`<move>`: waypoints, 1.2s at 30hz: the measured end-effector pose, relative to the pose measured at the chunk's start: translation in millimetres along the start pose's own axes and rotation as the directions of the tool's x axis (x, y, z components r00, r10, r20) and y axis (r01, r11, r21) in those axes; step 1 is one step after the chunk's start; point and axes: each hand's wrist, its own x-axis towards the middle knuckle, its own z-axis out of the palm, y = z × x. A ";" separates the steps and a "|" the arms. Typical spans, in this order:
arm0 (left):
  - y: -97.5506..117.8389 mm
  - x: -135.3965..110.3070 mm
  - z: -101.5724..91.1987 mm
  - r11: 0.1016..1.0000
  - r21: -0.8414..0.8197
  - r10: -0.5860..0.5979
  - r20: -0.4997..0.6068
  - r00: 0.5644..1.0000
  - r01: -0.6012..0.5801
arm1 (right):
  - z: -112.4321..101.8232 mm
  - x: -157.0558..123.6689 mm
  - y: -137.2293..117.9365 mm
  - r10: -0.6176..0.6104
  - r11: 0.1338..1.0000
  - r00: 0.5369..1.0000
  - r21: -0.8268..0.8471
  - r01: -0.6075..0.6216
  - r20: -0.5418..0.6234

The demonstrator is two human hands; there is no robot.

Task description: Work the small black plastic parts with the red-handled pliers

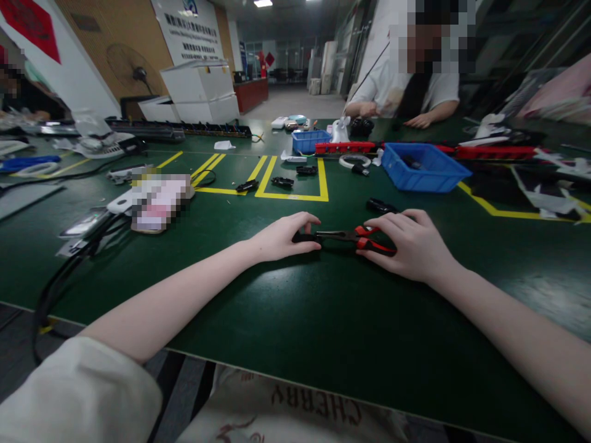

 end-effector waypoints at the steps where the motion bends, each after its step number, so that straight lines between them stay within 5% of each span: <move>1: -0.1 -0.1 0.3 1.000 0.015 0.003 0.009 1.000 -0.003 | -0.3 0.0 -0.2 0.003 1.000 1.000 0.000 -0.003 -0.007; 9: 3.7 -1.1 3.0 0.979 0.202 0.013 0.039 0.999 -0.020 | 1.0 -1.0 1.4 -0.001 1.000 1.000 -0.016 0.001 -0.018; 36: 8.6 -0.1 -1.1 0.936 0.339 0.054 0.132 0.990 -0.096 | 1.8 -1.3 -1.1 -0.117 0.990 0.987 -0.094 0.107 -0.109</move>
